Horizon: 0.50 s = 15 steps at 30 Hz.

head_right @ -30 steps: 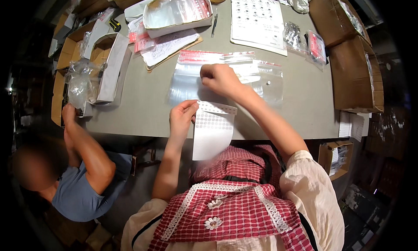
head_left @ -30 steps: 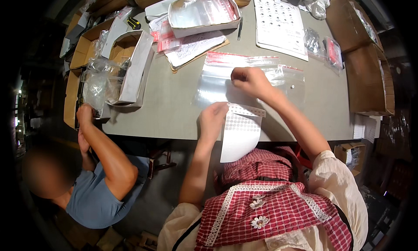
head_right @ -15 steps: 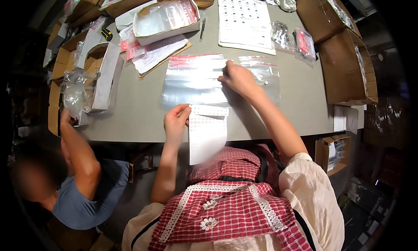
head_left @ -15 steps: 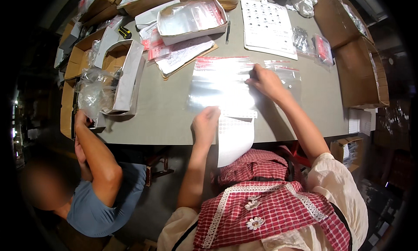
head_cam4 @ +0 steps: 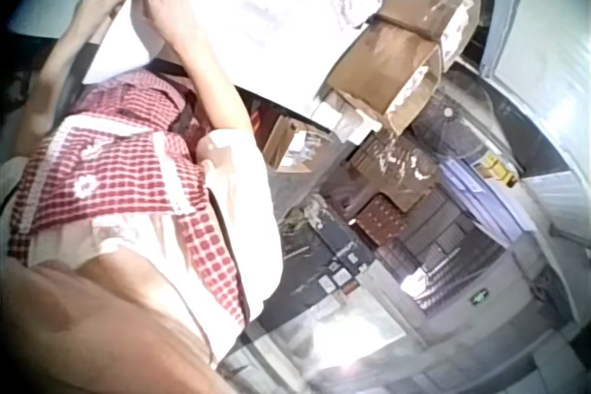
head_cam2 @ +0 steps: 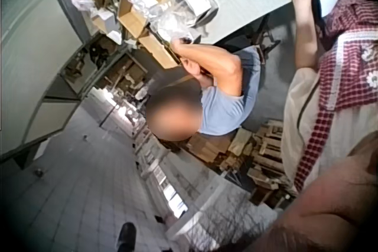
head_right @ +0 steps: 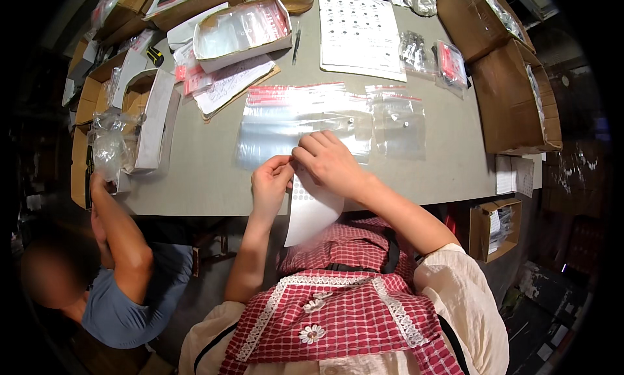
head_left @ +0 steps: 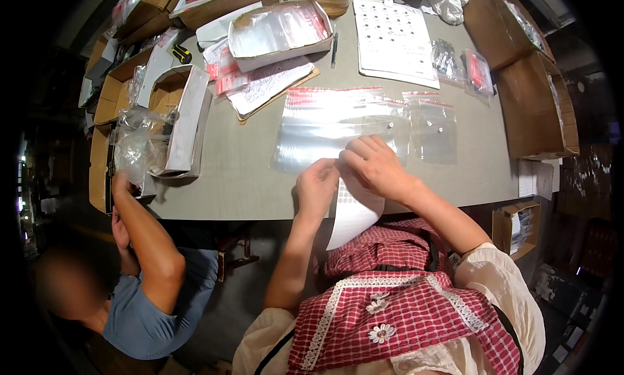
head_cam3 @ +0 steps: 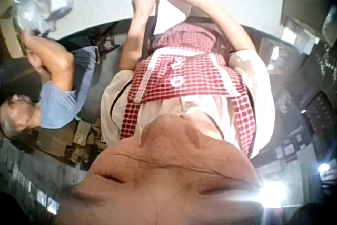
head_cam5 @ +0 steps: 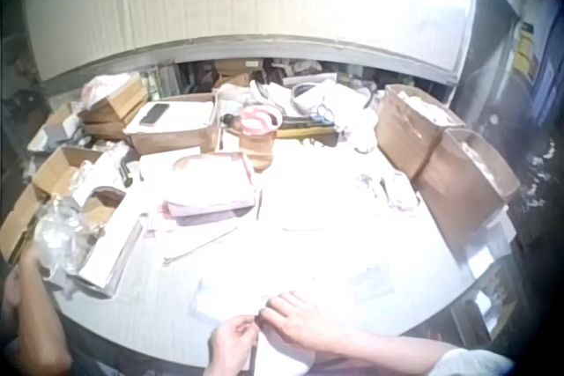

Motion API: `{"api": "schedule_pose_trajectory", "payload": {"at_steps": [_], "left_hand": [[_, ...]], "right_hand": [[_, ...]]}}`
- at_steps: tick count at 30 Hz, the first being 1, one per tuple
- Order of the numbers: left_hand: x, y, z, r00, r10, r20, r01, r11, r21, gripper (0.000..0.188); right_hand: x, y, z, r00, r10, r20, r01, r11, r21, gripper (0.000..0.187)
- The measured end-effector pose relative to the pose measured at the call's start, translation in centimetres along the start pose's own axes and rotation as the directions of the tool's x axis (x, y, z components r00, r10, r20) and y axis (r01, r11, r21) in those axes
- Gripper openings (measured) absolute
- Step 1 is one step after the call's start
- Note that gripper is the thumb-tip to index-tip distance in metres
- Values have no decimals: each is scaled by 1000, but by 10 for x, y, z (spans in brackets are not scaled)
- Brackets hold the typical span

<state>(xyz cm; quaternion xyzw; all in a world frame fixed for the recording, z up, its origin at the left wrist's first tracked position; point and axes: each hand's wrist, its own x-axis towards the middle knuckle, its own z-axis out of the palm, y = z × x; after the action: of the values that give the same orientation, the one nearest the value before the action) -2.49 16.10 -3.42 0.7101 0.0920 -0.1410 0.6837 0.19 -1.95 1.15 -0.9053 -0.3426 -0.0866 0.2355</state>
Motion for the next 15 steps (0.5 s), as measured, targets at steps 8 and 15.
{"api": "schedule_pose_trajectory", "payload": {"at_steps": [8,15], "left_hand": [[3,-11,-3,997,-56,60,58,998,-37,22],[3,-7,4,998,42,-52,-40,998,41,19]], "right_hand": [[-3,7,0,996,-68,-54,74,991,111,19],[-14,4,8,958,268,-100,-215,906,366,19]]}}
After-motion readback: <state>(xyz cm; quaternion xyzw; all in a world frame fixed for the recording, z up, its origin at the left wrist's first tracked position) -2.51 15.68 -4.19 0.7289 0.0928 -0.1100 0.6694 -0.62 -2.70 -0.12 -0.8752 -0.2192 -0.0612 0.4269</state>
